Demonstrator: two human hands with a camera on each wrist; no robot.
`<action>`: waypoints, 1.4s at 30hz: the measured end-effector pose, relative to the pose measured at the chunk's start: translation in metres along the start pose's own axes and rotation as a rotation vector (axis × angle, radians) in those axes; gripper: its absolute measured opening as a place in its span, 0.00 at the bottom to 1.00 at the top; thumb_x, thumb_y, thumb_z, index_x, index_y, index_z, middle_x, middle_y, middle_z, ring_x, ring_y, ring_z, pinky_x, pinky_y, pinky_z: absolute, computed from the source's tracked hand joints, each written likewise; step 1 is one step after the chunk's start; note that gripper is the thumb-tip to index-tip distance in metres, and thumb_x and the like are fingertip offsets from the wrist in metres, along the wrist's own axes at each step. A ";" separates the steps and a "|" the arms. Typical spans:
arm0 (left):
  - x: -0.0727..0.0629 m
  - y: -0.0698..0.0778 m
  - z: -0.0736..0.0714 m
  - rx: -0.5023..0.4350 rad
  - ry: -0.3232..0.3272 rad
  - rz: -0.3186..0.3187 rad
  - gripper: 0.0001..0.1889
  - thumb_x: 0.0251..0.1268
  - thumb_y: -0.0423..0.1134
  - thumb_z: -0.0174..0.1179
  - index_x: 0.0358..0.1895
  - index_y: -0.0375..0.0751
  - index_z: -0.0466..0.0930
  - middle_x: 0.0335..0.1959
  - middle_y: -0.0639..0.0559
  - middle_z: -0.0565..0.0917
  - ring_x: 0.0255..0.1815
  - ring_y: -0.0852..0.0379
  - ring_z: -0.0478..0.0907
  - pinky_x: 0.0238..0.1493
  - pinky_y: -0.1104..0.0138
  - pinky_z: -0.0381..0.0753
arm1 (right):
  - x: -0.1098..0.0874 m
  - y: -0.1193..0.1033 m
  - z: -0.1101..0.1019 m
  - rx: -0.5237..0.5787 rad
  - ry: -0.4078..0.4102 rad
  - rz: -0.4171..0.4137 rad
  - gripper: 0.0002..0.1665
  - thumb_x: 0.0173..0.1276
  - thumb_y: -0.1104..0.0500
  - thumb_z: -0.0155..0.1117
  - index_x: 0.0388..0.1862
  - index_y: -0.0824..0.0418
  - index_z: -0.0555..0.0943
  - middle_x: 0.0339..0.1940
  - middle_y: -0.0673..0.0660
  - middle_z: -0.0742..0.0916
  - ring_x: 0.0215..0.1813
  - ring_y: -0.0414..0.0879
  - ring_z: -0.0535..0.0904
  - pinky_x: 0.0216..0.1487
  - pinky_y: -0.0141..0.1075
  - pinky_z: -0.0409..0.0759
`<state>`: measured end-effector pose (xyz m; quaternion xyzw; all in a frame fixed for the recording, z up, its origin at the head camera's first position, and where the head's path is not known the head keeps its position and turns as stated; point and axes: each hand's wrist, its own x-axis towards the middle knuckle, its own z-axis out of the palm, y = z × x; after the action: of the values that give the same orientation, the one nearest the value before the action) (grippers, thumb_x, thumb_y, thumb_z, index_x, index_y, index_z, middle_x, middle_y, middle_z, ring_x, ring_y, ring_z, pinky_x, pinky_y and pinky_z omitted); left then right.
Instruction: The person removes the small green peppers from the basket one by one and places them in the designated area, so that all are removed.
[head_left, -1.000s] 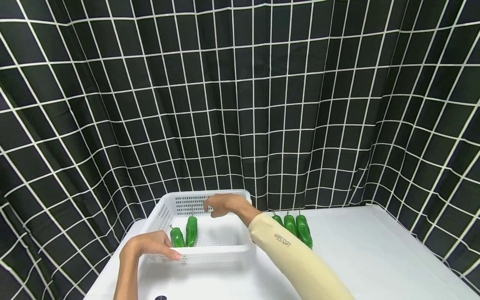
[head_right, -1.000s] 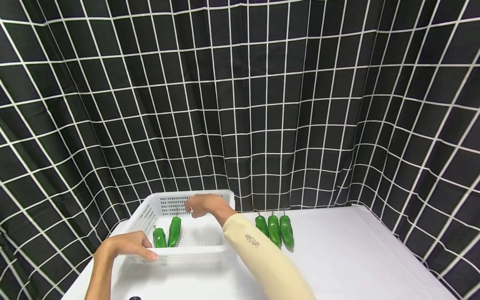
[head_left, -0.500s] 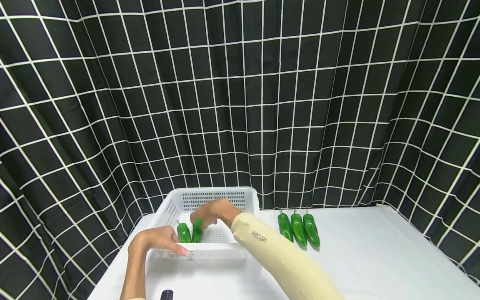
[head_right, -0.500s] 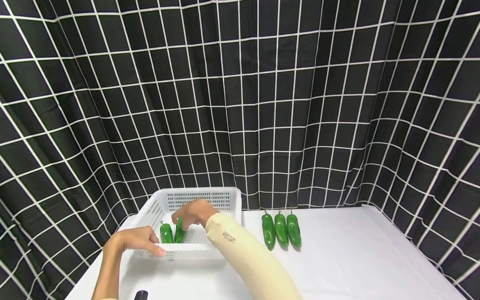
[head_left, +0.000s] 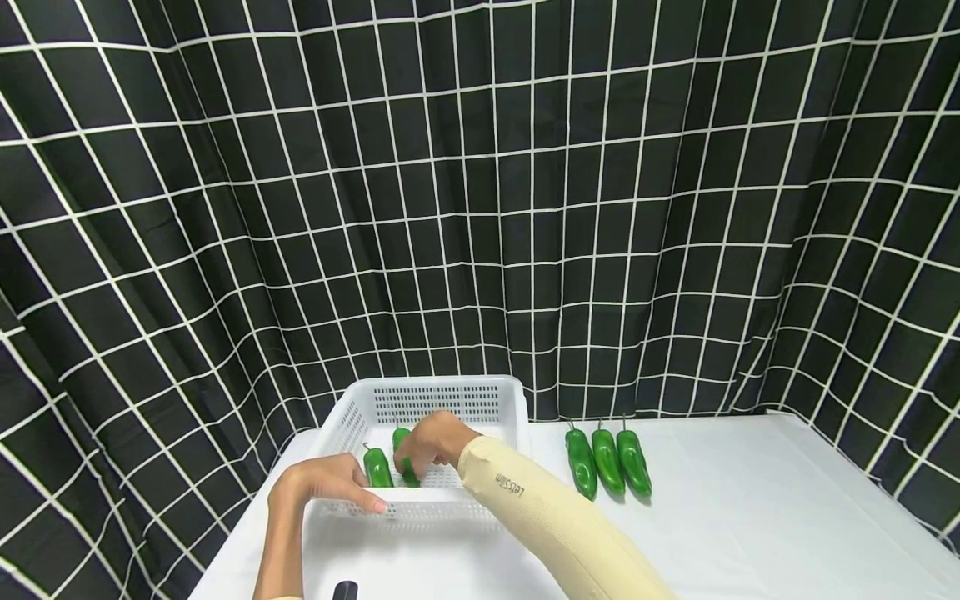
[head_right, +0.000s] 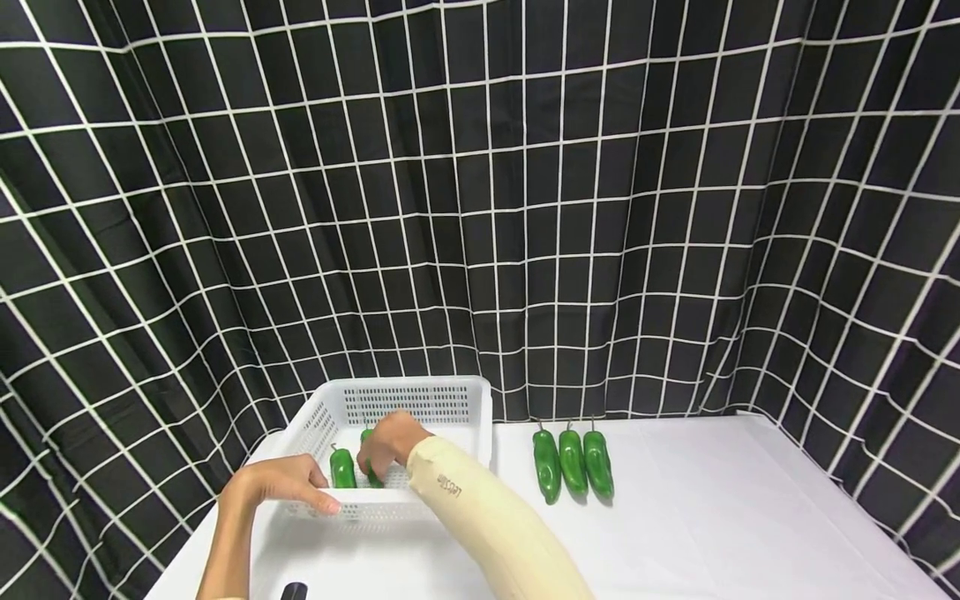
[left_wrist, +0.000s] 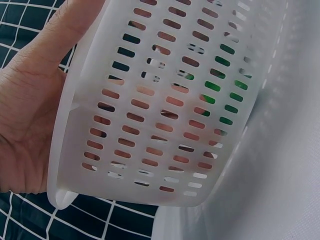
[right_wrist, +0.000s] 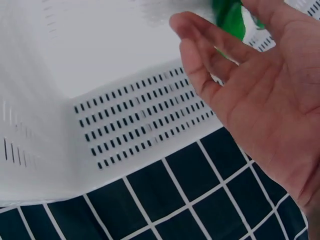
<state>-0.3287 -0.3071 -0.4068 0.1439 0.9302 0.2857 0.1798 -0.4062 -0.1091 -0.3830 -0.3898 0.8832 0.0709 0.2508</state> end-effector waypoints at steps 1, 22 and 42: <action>0.000 0.000 0.000 0.003 0.002 0.000 0.25 0.48 0.64 0.74 0.14 0.52 0.75 0.11 0.66 0.61 0.19 0.64 0.52 0.24 0.69 0.50 | -0.002 0.000 0.000 -0.032 0.005 0.009 0.20 0.72 0.56 0.69 0.59 0.38 0.82 0.52 0.48 0.86 0.44 0.44 0.81 0.43 0.34 0.80; -0.002 0.006 0.001 0.033 0.005 -0.013 0.26 0.48 0.65 0.73 0.13 0.56 0.68 0.13 0.65 0.57 0.21 0.64 0.51 0.25 0.68 0.50 | 0.005 0.010 0.002 -0.036 0.233 0.030 0.20 0.59 0.67 0.74 0.15 0.50 0.77 0.14 0.44 0.74 0.20 0.38 0.66 0.22 0.29 0.64; -0.001 0.006 0.002 0.049 0.009 -0.028 0.27 0.48 0.65 0.73 0.14 0.57 0.66 0.14 0.65 0.57 0.21 0.63 0.52 0.26 0.68 0.52 | -0.075 0.042 -0.005 0.076 0.634 0.024 0.23 0.56 0.74 0.66 0.44 0.51 0.88 0.43 0.48 0.89 0.34 0.41 0.73 0.32 0.33 0.70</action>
<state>-0.3257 -0.3021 -0.4046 0.1340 0.9396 0.2611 0.1761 -0.3955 -0.0328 -0.3444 -0.3721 0.9240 -0.0843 -0.0235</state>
